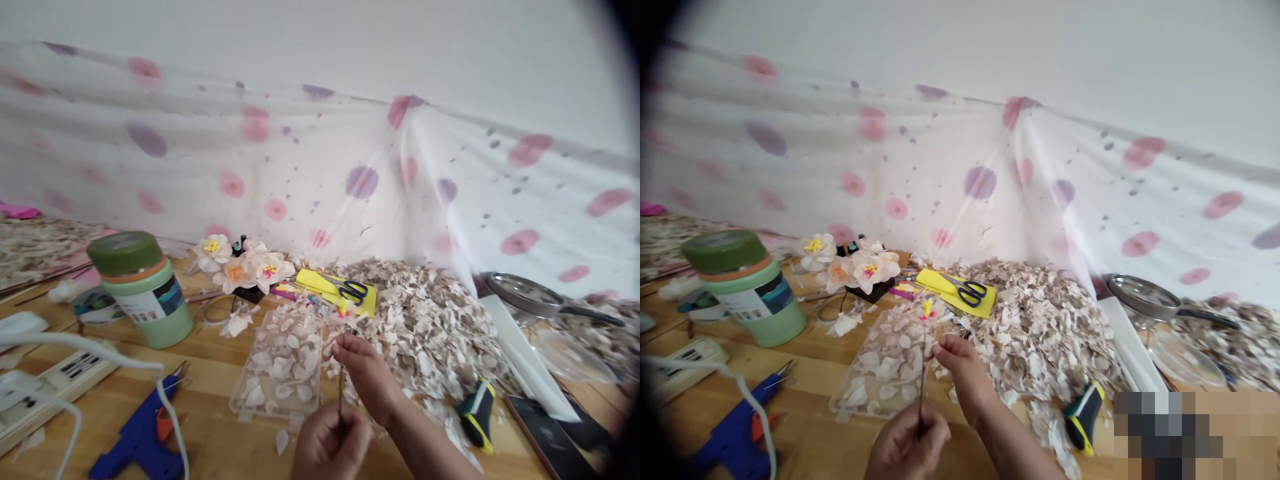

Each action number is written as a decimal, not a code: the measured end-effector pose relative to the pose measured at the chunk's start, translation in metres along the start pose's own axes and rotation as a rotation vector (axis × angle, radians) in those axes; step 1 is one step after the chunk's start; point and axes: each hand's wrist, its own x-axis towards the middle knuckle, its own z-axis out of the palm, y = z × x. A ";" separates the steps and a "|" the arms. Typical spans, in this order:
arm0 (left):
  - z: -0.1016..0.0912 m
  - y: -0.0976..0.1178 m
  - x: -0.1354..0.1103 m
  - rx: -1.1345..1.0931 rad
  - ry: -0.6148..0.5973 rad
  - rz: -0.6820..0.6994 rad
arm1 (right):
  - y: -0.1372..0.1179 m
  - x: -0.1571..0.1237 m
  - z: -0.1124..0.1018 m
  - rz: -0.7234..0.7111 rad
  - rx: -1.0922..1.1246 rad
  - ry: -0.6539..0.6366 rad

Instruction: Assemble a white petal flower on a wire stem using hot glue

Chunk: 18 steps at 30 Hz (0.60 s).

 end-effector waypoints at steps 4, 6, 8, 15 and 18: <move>0.002 -0.001 0.007 -0.172 0.171 -0.010 | -0.011 -0.031 -0.015 0.024 0.136 0.037; 0.003 0.000 0.009 -0.183 0.234 0.008 | -0.017 -0.043 -0.021 0.016 0.142 0.027; 0.004 0.001 0.011 -0.177 0.270 0.009 | -0.023 -0.052 -0.023 0.003 0.127 0.015; 0.006 -0.013 0.014 -0.128 0.274 0.003 | -0.038 -0.063 -0.023 -0.028 0.051 -0.071; 0.007 -0.018 0.014 -0.097 0.266 0.006 | -0.039 -0.065 -0.024 -0.069 -0.022 -0.070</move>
